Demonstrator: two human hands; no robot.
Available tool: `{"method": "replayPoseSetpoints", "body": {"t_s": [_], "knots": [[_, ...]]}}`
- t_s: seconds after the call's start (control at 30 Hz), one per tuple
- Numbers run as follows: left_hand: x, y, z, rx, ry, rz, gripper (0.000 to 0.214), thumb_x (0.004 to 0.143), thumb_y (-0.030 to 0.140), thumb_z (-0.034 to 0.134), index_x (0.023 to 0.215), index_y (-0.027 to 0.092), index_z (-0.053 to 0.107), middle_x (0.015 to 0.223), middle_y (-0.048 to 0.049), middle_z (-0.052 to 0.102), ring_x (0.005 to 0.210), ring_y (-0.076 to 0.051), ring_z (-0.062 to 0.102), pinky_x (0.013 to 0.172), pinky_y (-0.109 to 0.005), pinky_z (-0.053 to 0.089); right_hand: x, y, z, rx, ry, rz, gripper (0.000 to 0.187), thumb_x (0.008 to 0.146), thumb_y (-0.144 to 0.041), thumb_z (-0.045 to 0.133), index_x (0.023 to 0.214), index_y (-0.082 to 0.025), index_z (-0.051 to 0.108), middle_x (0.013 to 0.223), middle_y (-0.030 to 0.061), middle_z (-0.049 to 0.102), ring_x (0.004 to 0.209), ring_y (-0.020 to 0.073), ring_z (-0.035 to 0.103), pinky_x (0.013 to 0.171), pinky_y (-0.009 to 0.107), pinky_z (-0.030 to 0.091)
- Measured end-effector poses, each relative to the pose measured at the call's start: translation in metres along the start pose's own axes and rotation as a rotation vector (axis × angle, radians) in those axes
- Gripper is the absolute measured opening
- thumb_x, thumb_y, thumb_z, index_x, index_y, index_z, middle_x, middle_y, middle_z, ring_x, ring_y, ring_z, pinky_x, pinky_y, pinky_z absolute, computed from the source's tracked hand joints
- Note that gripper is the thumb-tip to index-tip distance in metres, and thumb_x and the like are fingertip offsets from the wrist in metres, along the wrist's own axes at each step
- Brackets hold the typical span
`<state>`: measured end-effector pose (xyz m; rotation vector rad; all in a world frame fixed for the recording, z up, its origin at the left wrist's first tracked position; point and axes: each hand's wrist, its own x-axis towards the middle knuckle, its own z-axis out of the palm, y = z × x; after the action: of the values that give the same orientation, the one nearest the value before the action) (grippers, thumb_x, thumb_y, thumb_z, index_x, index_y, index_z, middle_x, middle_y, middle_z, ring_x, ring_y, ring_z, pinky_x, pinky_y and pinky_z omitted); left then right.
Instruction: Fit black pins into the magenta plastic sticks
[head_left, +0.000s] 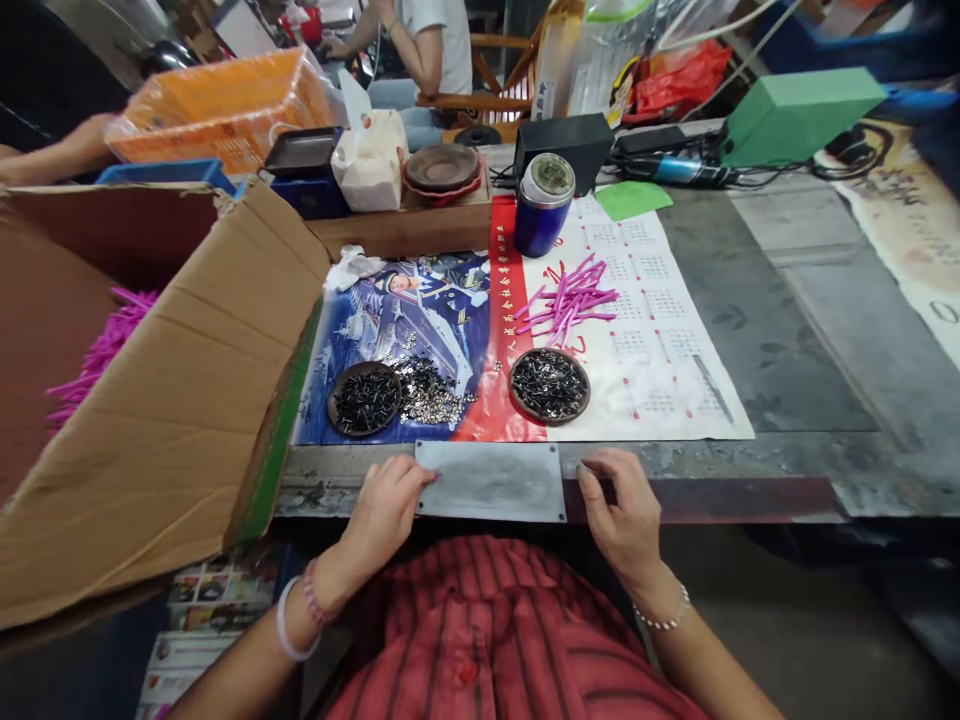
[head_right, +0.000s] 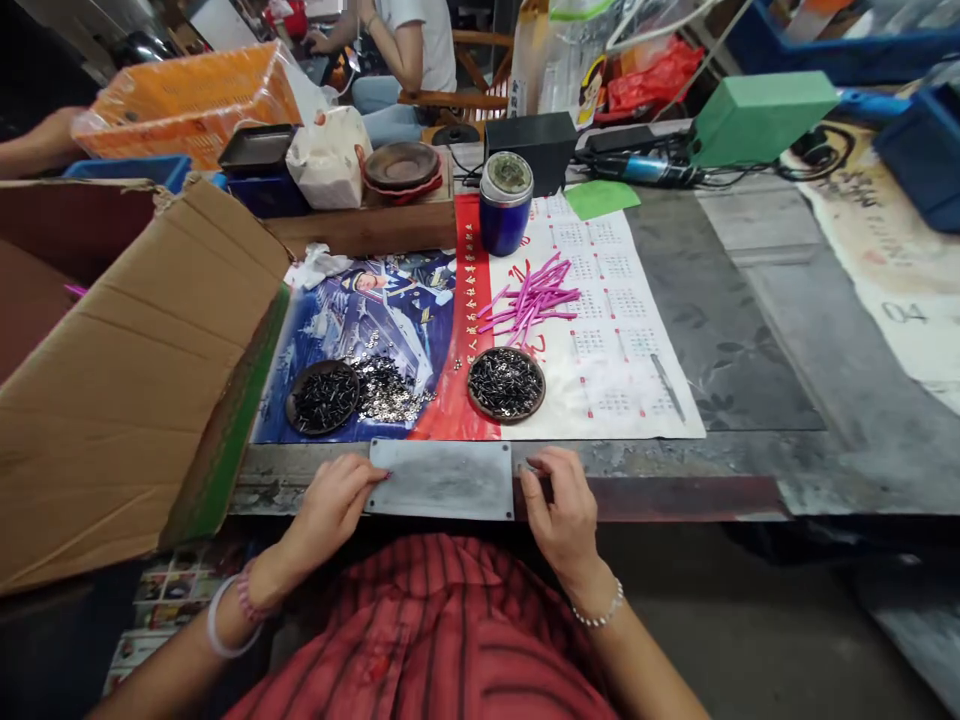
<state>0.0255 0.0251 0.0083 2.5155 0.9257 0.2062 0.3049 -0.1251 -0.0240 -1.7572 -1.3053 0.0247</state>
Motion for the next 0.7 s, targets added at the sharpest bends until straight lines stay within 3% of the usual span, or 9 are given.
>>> {"method": "replayPoseSetpoints", "body": {"t_s": [0.1, 0.23, 0.33, 0.57, 0.7], "knots": [[0.011, 0.006, 0.01, 0.058, 0.009, 0.107, 0.029, 0.099, 0.01, 0.04, 0.102, 0.018, 0.068, 0.092, -0.0071, 0.064, 0.087, -0.022, 0.058, 0.074, -0.034, 0.039, -0.002, 0.003, 0.009, -0.011, 0.018, -0.011, 0.005, 0.096, -0.017, 0.056, 0.096, -0.02, 0.06, 0.088, 0.0065, 0.064, 0.084, 0.0215, 0.061, 0.075, 0.036, 0.051], [0.036, 0.03, 0.029, 0.086, -0.004, 0.248, 0.027, 0.099, 0.011, 0.042, 0.1, 0.017, 0.068, 0.092, -0.008, 0.064, 0.085, -0.022, 0.056, 0.073, -0.034, 0.04, -0.001, 0.004, 0.015, -0.028, 0.025, 0.001, 0.007, 0.097, -0.018, 0.056, 0.091, -0.02, 0.058, 0.084, 0.0061, 0.064, 0.081, 0.0211, 0.06, 0.074, 0.035, 0.048], [0.047, 0.039, 0.031, 0.041, -0.04, 0.309, 0.027, 0.098, 0.009, 0.043, 0.102, 0.018, 0.068, 0.092, -0.0076, 0.064, 0.084, -0.022, 0.056, 0.073, -0.034, 0.041, 0.0, 0.004, 0.014, -0.024, 0.04, -0.005, 0.008, 0.097, -0.018, 0.055, 0.091, -0.02, 0.058, 0.084, 0.0061, 0.064, 0.081, 0.0211, 0.06, 0.075, 0.036, 0.048], [0.014, -0.004, -0.001, -0.04, 0.004, 0.067, 0.026, 0.097, 0.008, 0.043, 0.1, 0.019, 0.066, 0.093, -0.0058, 0.063, 0.089, -0.021, 0.058, 0.077, -0.033, 0.044, -0.002, 0.004, 0.012, -0.023, 0.053, -0.028, 0.007, 0.096, -0.015, 0.056, 0.091, -0.02, 0.058, 0.083, 0.0055, 0.064, 0.08, 0.0206, 0.061, 0.077, 0.036, 0.048], [0.021, 0.011, 0.013, 0.018, 0.011, 0.118, 0.028, 0.096, 0.008, 0.043, 0.098, 0.019, 0.069, 0.089, -0.007, 0.063, 0.085, -0.022, 0.057, 0.074, -0.034, 0.043, -0.003, 0.006, 0.015, -0.067, 0.045, -0.07, 0.007, 0.094, -0.015, 0.059, 0.09, -0.02, 0.058, 0.082, 0.0049, 0.065, 0.08, 0.021, 0.062, 0.08, 0.037, 0.048]]}}
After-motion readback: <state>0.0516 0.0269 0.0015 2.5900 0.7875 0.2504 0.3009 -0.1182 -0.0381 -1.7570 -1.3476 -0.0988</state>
